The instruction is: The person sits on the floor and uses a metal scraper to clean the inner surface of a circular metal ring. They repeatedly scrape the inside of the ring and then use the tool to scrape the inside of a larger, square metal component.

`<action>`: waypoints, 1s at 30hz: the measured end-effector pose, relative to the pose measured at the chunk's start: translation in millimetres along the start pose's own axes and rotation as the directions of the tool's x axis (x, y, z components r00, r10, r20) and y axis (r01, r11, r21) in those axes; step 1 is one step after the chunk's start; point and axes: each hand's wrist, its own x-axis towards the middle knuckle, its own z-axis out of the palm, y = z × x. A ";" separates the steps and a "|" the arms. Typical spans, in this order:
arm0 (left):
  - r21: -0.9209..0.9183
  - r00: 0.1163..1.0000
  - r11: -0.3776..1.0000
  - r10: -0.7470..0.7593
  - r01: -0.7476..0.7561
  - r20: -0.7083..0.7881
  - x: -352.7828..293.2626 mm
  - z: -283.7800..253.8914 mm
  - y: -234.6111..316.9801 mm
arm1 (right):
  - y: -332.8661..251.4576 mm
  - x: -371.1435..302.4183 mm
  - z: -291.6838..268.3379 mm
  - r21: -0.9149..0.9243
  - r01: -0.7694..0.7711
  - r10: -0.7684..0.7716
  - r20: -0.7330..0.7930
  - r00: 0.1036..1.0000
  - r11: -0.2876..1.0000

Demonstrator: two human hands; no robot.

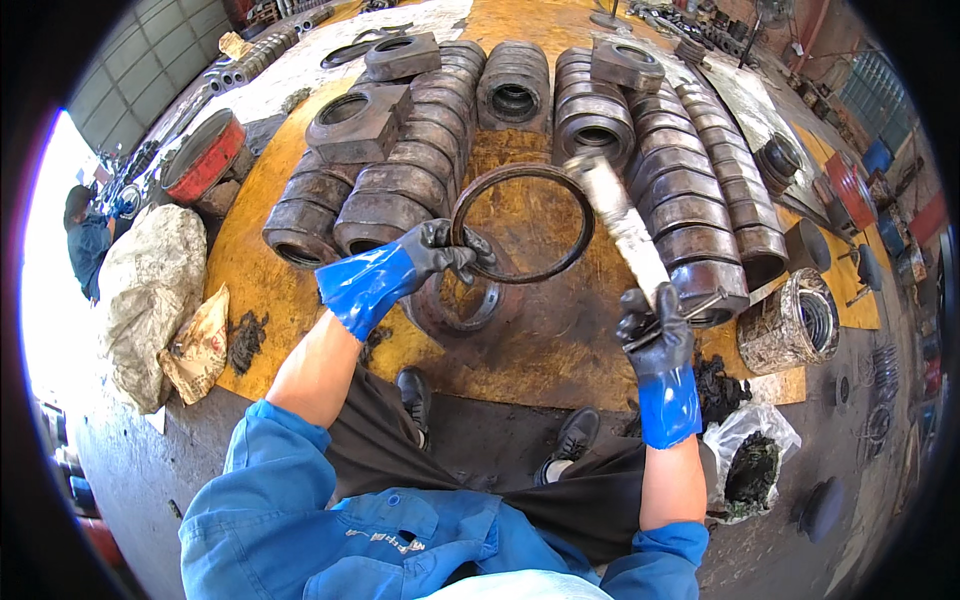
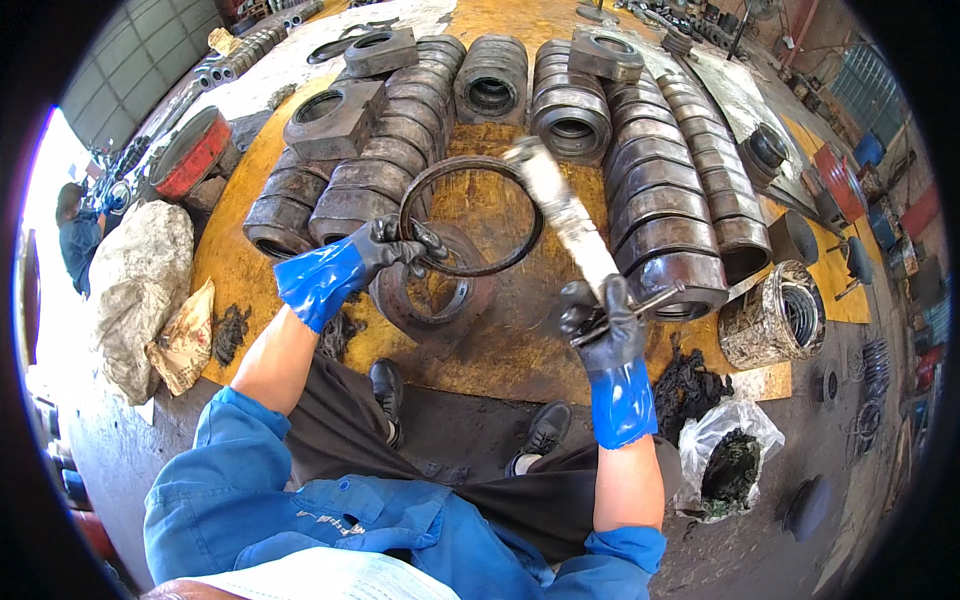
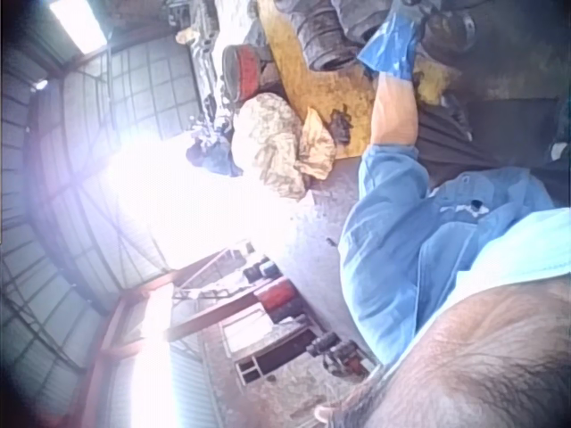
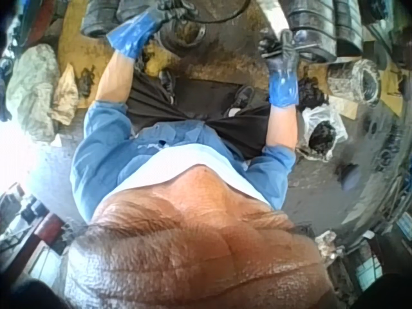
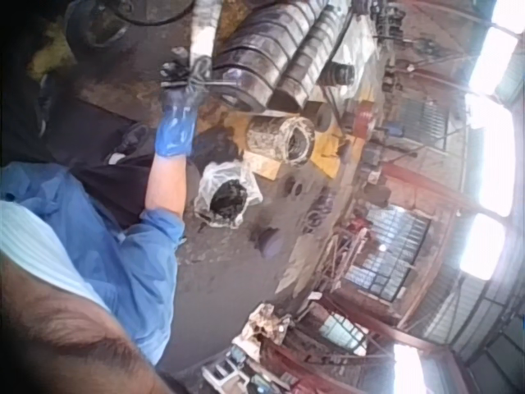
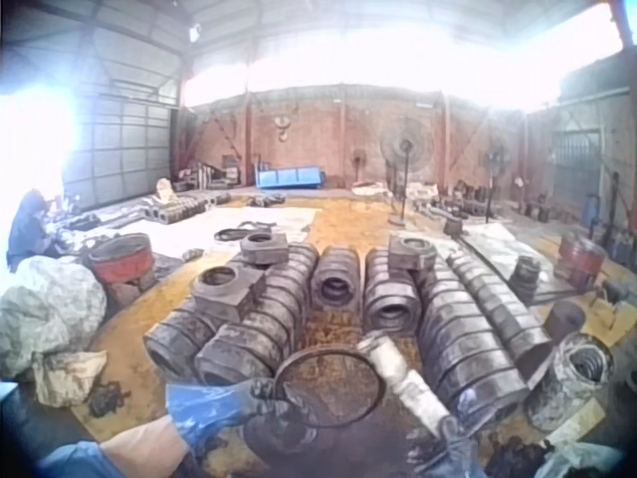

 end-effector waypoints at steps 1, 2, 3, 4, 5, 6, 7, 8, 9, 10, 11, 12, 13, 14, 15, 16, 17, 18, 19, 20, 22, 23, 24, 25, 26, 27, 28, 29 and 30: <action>-0.032 1.000 0.999 -0.003 0.002 -0.022 2.0 0.4 -0.8 | 0.1 2.7 -10.4 0.025 0.036 -0.036 -0.008 0.999 0.999; 0.014 0.999 1.000 0.021 -0.021 -0.025 3.0 3.1 2.3 | 2.0 4.6 -19.0 0.137 0.010 -0.004 -0.042 0.999 0.991; 0.032 0.999 0.999 0.037 -0.036 -0.036 5.0 4.6 0.8 | 4.1 6.5 -26.7 0.248 -0.012 0.030 -0.071 0.997 0.969; 0.052 0.997 0.997 0.053 -0.050 -0.050 5.6 4.9 -1.8 | 6.7 8.3 -28.1 0.265 -0.041 0.057 -0.055 0.997 0.963; 0.073 0.996 0.995 0.068 -0.064 -0.063 6.8 4.6 -4.9 | 9.7 10.5 -29.0 0.281 -0.070 0.084 -0.038 0.996 0.957; 0.079 0.996 0.995 0.061 -0.056 -0.064 8.2 2.2 -9.8 | 13.1 12.4 -29.7 0.296 -0.099 0.110 -0.020 0.994 0.950; 0.080 0.994 0.995 0.072 -0.066 -0.085 9.7 6.8 -10.4 | 16.1 13.9 -32.2 0.290 -0.113 0.123 -0.014 0.992 0.950; 0.081 0.991 0.994 0.084 -0.076 -0.105 10.3 13.7 -12.5 | 19.8 15.4 -34.3 0.284 -0.128 0.136 -0.008 0.991 0.950; 0.083 0.987 0.993 0.096 -0.086 -0.127 11.2 18.8 -13.3 | 23.4 16.5 -36.3 0.278 -0.143 0.150 -0.001 0.989 0.950; 0.085 0.986 0.995 0.071 -0.059 -0.150 10.5 15.5 -21.6 | 27.8 13.2 -14.0 0.252 -0.152 0.179 -0.088 0.980 0.956; 0.134 0.985 0.990 0.064 -0.043 -0.161 11.0 17.7 -22.3 | 29.7 12.8 -9.1 0.226 -0.154 0.176 -0.083 0.981 0.962; 0.182 0.983 0.983 0.058 -0.026 -0.172 11.4 19.9 -23.2 | 30.8 12.6 -6.2 0.199 -0.155 0.174 -0.077 0.982 0.968; 0.229 0.982 0.973 0.053 -0.010 -0.182 12.8 23.3 -22.6 | 31.3 12.8 -4.8 0.173 -0.156 0.170 -0.074 0.983 0.973; 0.362 0.981 0.931 0.020 0.053 -0.195 13.7 26.3 -19.4 | 32.5 15.8 -4.0 0.153 -0.150 0.160 -0.052 0.986 0.977; 0.416 0.982 0.908 0.042 0.039 -0.183 15.2 28.2 -21.1 | 35.5 17.2 -1.9 0.091 -0.122 0.127 -0.049 0.991 0.988; 0.469 0.982 0.882 0.060 0.032 -0.179 13.1 27.3 -24.7 | 44.2 19.7 4.5 0.031 -0.102 0.103 -0.040 0.994 0.994; 0.520 0.983 0.854 0.081 0.017 -0.165 14.2 28.8 -25.5 | 48.7 19.5 12.9 -0.032 -0.072 0.071 -0.033 0.997 0.997; 0.561 0.988 0.826 0.046 0.046 -0.149 16.8 27.9 -24.9 | 50.9 17.7 21.2 -0.067 -0.080 0.077 -0.036 0.996 0.995; 0.499 0.987 0.865 0.035 0.050 -0.160 16.8 26.9 -28.9 | 58.9 19.9 20.4 -0.075 -0.081 0.080 -0.018 0.997 0.994; 0.433 0.985 0.900 0.024 0.053 -0.170 18.7 23.7 -38.9 | 61.1 18.4 27.9 -0.055 -0.096 0.096 0.006 0.995 0.994; 0.201 0.986 0.979 0.007 0.027 -0.167 22.5 16.1 -53.0 | 60.3 18.4 31.2 -0.007 -0.083 0.083 0.053 0.995 0.997; 0.032 0.988 0.999 0.005 0.000 -0.153 24.9 11.3 -56.8 | 55.6 19.9 27.6 0.022 -0.056 0.054 0.075 0.996 0.998; -0.138 0.990 0.990 0.007 -0.026 -0.141 25.4 5.7 -60.2 | 48.3 21.1 24.2 0.052 -0.041 0.036 0.094 0.995 0.998; -0.207 0.988 0.978 -0.012 -0.020 -0.153 24.9 4.9 -57.9 | 38.9 18.8 26.3 0.119 -0.044 0.033 0.093 0.995 0.992; -0.274 0.987 0.962 -0.029 -0.016 -0.160 24.3 7.1 -50.1 | 32.2 18.7 19.7 0.088 -0.023 0.018 0.051 0.999 0.996; -0.340 0.985 0.940 -0.046 -0.014 -0.166 24.4 8.5 -44.0 | 26.0 18.5 11.3 0.056 -0.002 0.002 0.011 1.000 0.998; -0.393 0.979 0.919 -0.099 0.022 -0.176 27.0 7.3 -39.1 | 23.3 19.2 6.2 0.039 0.001 0.001 -0.035 0.999 0.999; -0.446 0.978 0.895 -0.107 0.016 -0.180 26.9 6.3 -34.8 | 23.1 17.6 1.6 -0.020 0.007 -0.009 -0.143 0.990 1.000; -0.498 0.976 0.867 -0.115 0.009 -0.182 25.6 4.8 -30.4 | 24.0 16.7 -2.3 -0.026 0.007 -0.010 -0.151 0.989 1.000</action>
